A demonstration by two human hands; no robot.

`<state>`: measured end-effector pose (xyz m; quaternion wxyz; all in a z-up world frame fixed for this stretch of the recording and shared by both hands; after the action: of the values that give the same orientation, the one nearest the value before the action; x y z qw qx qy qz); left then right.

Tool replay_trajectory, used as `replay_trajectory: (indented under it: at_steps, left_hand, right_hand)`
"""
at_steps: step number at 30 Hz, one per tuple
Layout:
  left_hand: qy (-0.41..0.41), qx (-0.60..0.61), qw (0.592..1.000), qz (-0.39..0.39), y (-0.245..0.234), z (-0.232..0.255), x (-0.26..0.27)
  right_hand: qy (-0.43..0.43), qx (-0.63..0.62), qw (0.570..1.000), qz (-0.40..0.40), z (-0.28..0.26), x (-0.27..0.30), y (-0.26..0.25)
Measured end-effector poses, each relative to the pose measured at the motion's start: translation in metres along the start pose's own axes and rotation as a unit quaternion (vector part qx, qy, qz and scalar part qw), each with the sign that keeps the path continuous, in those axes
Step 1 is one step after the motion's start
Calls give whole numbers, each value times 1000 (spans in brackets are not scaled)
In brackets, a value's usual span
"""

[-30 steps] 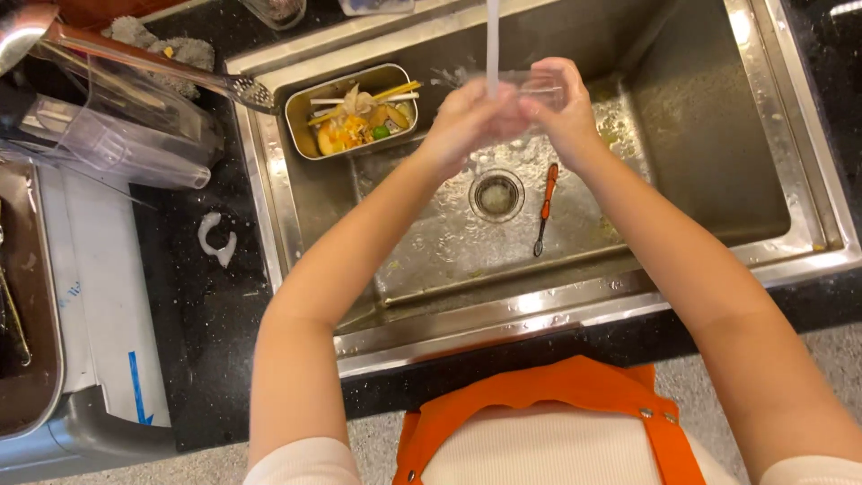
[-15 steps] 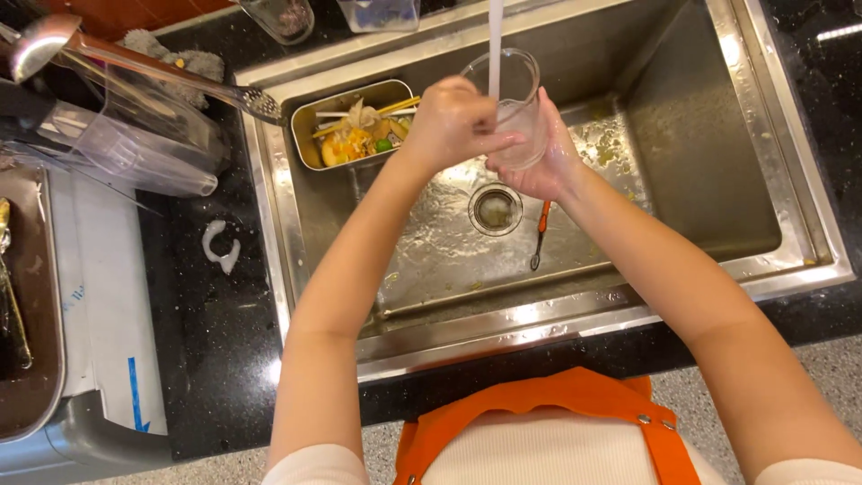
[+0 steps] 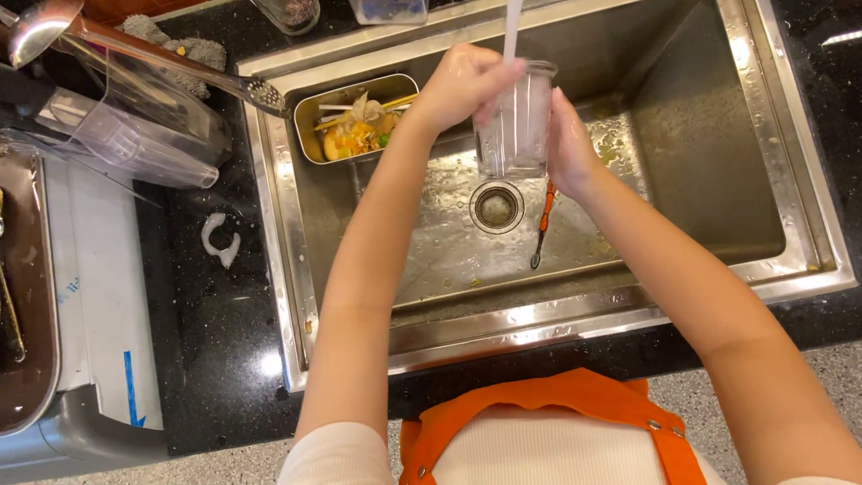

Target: Washing a juicer component and a glass in a kitchen sink.

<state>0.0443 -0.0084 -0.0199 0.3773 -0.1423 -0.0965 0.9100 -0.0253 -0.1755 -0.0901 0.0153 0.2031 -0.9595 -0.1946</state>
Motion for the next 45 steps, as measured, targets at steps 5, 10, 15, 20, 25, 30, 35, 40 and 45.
replay_trajectory:
  at_steps: [5,10,15,20,25,30,35,40,45]
  left_hand:
    - [-1,309,951,15,19,-70,1]
    - [-147,457,874,76,51,-105,28]
    - [-181,530,794,236,88,-221,48]
    - [-294,556,745,224,86,-58,77]
    - [-183,624,743,157,103,-95,81]
    - [-14,695,709,120,111,-131,78]
    - [-4,678,727,108,97,-120,76]
    - [-23,698,713,65,94,-154,76]
    - [-31,698,712,70,86,-129,86]
  right_hand:
    - [-102,67,989,79,27,2,-34]
    - [37,-49,997,53,16,-10,-7]
    - [244,-124,938,212,25,-18,4]
    - [120,-140,938,294,58,-22,-36]
    - [-100,319,925,183,23,-23,-22]
    - [-135,531,836,-2,-52,-11,57]
    - [-102,311,939,-104,-33,-36,20]
    - [65,54,996,31,-17,-78,-53]
    - [135,87,981,111,-30,-126,-66]
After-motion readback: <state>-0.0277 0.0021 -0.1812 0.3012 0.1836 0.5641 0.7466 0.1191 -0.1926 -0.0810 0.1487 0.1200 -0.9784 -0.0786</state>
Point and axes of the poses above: each hand's wrist, its own x-axis away from the middle knuckle, its own y-axis out of the palm, z = x × y, the point moved 4 cm from there along -x, towards the middle knuckle, and after that the axes turned 8 degrees about -z, right-handed, at the moved point
